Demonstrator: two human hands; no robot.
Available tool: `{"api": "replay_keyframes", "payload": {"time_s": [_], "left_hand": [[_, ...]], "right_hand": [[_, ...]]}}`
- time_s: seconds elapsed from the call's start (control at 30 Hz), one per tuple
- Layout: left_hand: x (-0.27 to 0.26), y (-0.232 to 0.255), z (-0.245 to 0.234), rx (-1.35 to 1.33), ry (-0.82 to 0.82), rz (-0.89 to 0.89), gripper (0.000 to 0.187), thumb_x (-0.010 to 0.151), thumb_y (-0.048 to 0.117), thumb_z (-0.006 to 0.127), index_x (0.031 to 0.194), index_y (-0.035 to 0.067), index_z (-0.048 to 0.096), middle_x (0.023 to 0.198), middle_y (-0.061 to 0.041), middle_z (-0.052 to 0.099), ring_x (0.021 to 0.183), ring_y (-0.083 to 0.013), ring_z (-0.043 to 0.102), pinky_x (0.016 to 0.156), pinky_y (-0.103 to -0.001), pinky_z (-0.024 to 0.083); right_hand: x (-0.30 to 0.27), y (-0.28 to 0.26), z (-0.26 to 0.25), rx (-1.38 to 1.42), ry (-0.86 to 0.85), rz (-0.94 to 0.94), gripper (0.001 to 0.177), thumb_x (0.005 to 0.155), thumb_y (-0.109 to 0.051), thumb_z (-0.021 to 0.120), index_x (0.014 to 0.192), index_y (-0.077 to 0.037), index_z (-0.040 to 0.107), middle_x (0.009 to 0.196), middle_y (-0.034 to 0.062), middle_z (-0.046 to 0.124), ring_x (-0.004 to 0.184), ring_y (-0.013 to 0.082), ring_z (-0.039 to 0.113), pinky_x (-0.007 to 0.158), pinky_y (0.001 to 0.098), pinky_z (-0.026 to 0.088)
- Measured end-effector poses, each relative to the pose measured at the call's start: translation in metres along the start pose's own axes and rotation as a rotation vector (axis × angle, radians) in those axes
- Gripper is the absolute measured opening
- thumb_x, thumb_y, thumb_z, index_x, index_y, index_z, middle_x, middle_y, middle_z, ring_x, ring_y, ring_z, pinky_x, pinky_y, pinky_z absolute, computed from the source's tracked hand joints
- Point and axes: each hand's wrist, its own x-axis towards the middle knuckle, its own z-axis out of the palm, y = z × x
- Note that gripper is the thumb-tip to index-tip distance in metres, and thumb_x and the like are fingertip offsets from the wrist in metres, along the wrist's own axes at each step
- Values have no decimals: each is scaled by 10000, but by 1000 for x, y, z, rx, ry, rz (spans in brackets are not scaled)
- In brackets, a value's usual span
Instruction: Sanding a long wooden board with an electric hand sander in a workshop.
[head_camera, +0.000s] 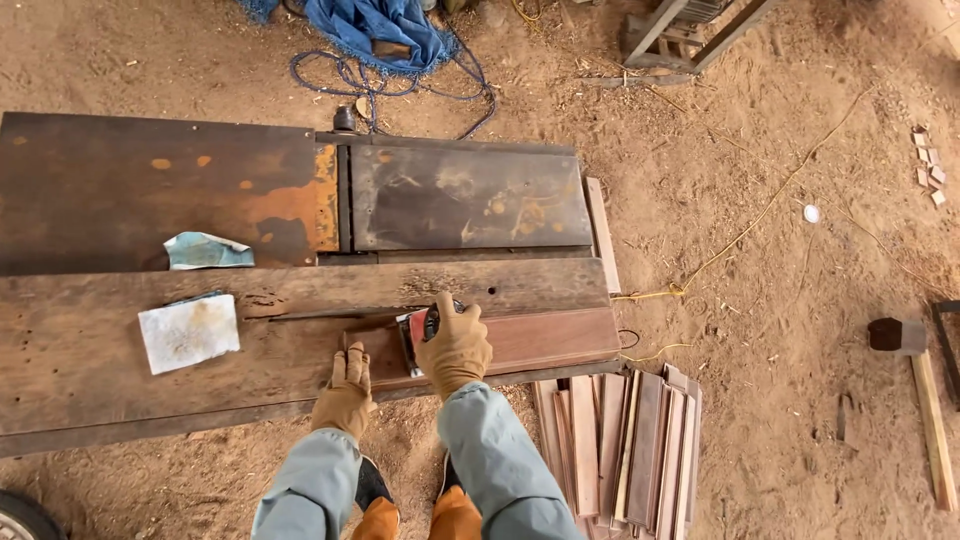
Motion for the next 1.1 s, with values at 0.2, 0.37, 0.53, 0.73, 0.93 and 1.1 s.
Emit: {"api": "replay_keyframes", "payload": {"time_s": [0.2, 0.37, 0.53, 0.73, 0.93, 1.1], "left_hand": [[-8, -1, -14, -205, -44, -123, 789, 1042, 446, 438, 1603, -28, 151, 1685, -270, 52, 1536, -435, 147, 1162, -447, 412], [-7, -4, -42, -127, -63, -106, 768, 1046, 416, 441, 1596, -39, 158, 1681, -277, 63, 1533, -451, 147, 1166, -469, 397], [1, 6, -43, -24, -93, -62, 742, 1052, 377, 445, 1589, -53, 166, 1677, -287, 77, 1530, -472, 147, 1172, -496, 380], [13, 10, -42, 108, -110, -3, 711, 1059, 330, 449, 1580, -70, 176, 1672, -297, 93, 1526, -496, 148, 1178, -529, 359], [19, 9, -32, 248, -120, 66, 681, 1067, 284, 453, 1570, -87, 186, 1667, -308, 110, 1522, -521, 148, 1184, -562, 338], [17, 3, -14, 360, -131, 115, 656, 1072, 245, 457, 1563, -101, 194, 1663, -317, 124, 1518, -541, 148, 1189, -590, 321]], "right_hand": [[37, 82, -8, 44, -26, 81, 433, 890, -510, 696, 1202, -246, 555, 999, 163, 558, 760, 299, 699, 501, 426, 619], [68, 164, -27, -20, 42, 118, 398, 913, -467, 714, 1203, -247, 552, 940, 157, 556, 751, 306, 688, 520, 447, 606], [94, 241, -44, -56, 246, 20, 534, 714, -309, 800, 1193, -294, 566, 971, 179, 566, 809, 379, 676, 574, 485, 595], [114, 289, -71, -74, 10, 314, 417, 889, -335, 715, 1272, -325, 548, 1095, 179, 563, 898, 362, 725, 670, 479, 630], [118, 300, -74, -83, 100, 276, 618, 770, -340, 783, 1323, -358, 507, 1123, 184, 540, 906, 396, 692, 728, 473, 600], [95, 264, -67, -85, 92, 245, 619, 702, -367, 849, 1243, -352, 548, 1167, 197, 561, 961, 429, 704, 782, 499, 589]]}}
